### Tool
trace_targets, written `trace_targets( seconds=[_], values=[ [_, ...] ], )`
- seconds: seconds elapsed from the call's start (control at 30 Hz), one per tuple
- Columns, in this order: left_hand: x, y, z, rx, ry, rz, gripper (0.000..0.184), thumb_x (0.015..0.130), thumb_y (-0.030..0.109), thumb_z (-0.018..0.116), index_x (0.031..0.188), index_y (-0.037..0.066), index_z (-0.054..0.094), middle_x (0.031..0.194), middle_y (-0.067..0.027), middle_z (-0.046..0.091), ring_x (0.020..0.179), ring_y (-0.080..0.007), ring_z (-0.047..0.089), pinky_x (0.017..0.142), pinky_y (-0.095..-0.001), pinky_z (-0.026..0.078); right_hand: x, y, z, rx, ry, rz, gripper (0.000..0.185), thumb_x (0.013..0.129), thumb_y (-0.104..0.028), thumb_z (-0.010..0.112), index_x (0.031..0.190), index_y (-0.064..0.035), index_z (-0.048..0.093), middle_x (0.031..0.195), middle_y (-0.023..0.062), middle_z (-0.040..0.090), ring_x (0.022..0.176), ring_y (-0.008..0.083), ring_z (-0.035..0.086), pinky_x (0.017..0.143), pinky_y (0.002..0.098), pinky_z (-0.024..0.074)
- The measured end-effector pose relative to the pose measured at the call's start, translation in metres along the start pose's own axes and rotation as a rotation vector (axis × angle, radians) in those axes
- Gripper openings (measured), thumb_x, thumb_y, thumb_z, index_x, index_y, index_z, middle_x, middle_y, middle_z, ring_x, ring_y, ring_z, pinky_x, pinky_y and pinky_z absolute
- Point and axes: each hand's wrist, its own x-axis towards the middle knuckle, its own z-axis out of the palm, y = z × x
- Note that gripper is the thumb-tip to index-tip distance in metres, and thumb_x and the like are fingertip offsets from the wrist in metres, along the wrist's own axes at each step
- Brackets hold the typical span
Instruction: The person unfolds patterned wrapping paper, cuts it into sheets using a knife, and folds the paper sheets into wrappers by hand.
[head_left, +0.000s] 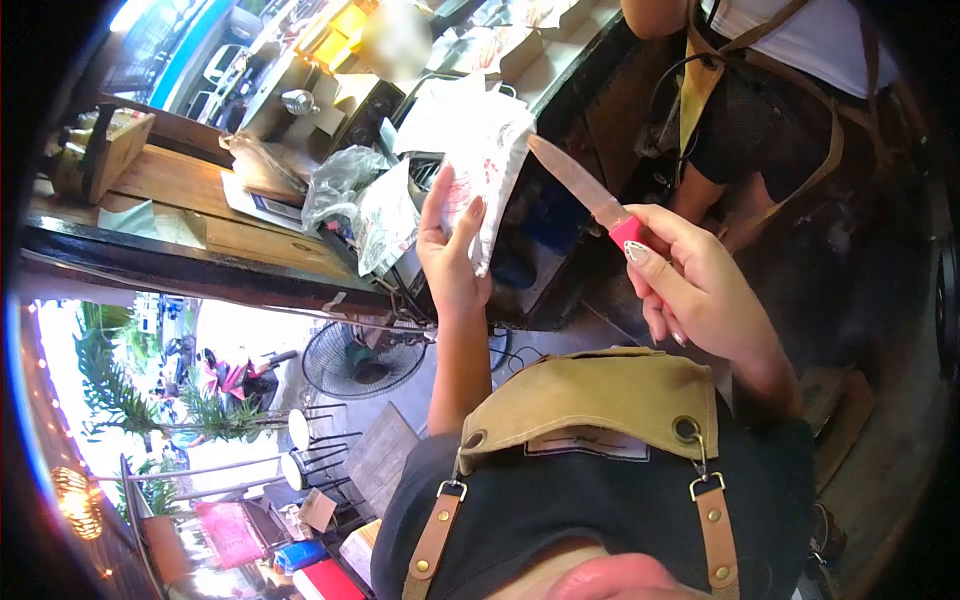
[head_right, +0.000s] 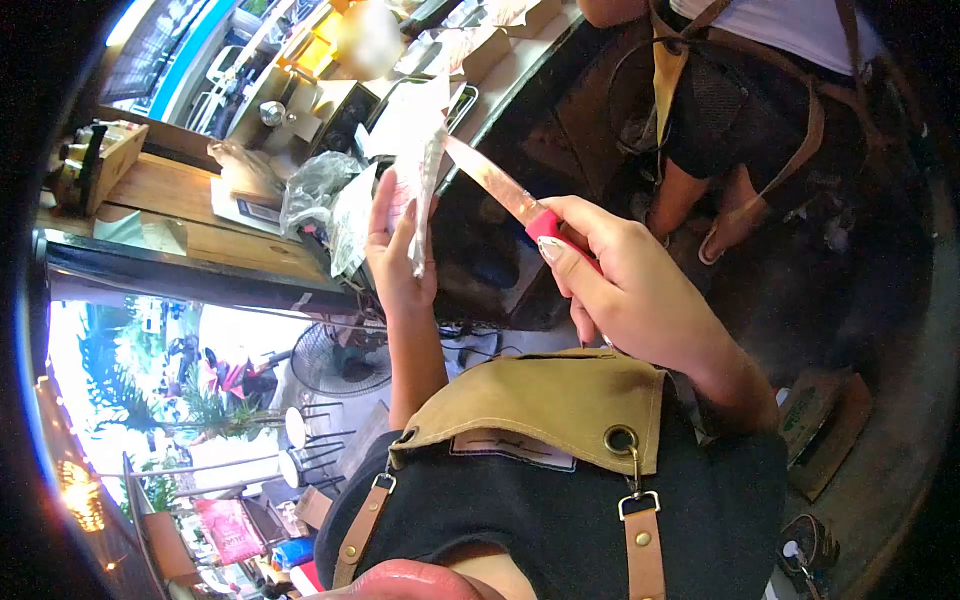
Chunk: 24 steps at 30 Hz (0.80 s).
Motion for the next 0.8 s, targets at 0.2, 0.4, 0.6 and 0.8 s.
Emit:
trace_targets(
  seconds=[0.2,0.4,0.6,0.8],
  values=[
    [-0.009,0.008,0.012,0.280,0.054,0.370,0.054,0.073,-0.013,0.063,0.123,-0.003,0.047,0.119,-0.0134,0.053,0.100,-0.0160,0.055,0.087,-0.0283,0.046,0.001,0.006,-0.008,-0.039,0.019,-0.048,0.022,0.094,-0.013,0.041,0.112,-0.0014,0.047,0.068,-0.0008,0.049,0.051,0.0031,0.049,0.045,0.0172,0.0392],
    [-0.007,0.001,0.006,0.366,0.031,0.537,0.056,0.072,-0.011,0.067,0.124,-0.004,0.046,0.122,-0.0133,0.052,0.104,-0.0169,0.054,0.091,-0.0294,0.044,0.003,0.013,-0.021,-0.021,-0.079,-0.004,0.027,0.094,-0.013,0.042,0.118,-0.0027,0.045,0.073,0.0027,0.054,0.055,0.0081,0.054,0.048,0.0184,0.0433],
    [-0.016,-0.003,0.014,0.362,-0.040,0.507,0.064,0.066,-0.009,0.074,0.123,-0.004,0.047,0.118,-0.0124,0.055,0.103,-0.0166,0.054,0.090,-0.0299,0.044,0.011,0.019,-0.038,0.012,-0.045,-0.044,0.021,0.094,-0.013,0.045,0.113,-0.0051,0.044,0.068,-0.0019,0.049,0.053,0.0039,0.048,0.046,0.0166,0.0393],
    [-0.010,-0.009,0.027,0.519,-0.188,0.543,0.059,0.064,-0.001,0.078,0.117,-0.003,0.053,0.110,-0.0136,0.061,0.099,-0.0173,0.058,0.088,-0.0295,0.044,0.022,0.012,-0.060,-0.238,-0.009,-0.068,0.032,0.093,-0.022,0.051,0.120,-0.0045,0.043,0.062,-0.0055,0.042,0.046,0.0017,0.039,0.041,0.0176,0.0324]
  ],
)
